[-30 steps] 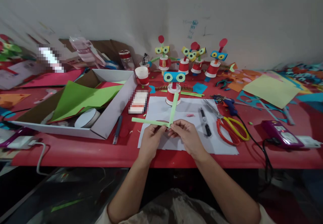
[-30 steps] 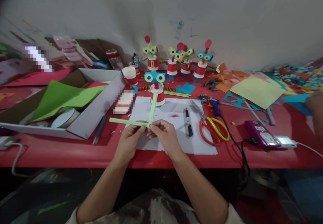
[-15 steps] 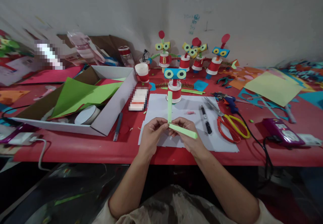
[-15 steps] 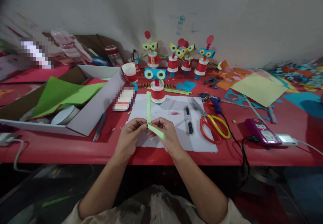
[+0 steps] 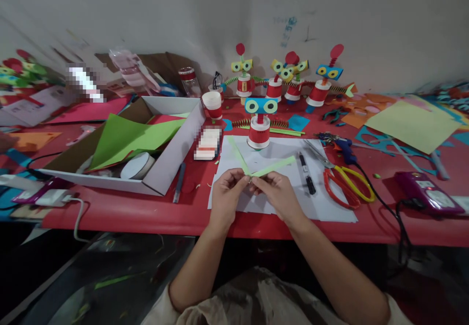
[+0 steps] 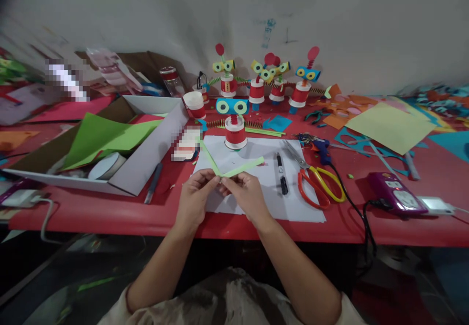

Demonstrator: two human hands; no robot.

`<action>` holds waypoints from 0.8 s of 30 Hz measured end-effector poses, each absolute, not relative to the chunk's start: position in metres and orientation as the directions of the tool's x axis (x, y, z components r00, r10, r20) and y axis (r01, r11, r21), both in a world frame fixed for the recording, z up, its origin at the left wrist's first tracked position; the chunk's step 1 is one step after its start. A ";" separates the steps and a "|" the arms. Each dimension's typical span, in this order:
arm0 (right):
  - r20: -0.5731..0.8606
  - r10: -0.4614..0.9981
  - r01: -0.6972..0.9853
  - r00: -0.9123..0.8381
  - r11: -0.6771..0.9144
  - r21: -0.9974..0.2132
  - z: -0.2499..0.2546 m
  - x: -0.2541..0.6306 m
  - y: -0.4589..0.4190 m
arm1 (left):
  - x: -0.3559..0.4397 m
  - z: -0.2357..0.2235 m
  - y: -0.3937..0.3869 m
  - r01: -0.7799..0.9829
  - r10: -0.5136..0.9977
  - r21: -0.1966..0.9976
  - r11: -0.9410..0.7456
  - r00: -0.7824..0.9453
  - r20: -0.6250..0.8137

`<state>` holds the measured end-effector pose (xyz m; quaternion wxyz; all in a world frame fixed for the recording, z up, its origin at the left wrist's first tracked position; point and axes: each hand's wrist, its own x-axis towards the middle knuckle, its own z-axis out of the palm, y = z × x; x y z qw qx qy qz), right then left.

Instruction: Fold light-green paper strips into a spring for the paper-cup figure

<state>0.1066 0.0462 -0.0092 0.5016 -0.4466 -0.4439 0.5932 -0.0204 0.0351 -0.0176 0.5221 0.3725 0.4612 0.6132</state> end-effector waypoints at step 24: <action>-0.014 0.989 -0.195 -0.145 -0.043 -0.980 -0.008 0.109 0.047 | -0.023 -0.013 0.034 -0.363 0.990 0.932 0.003 -0.133 -0.055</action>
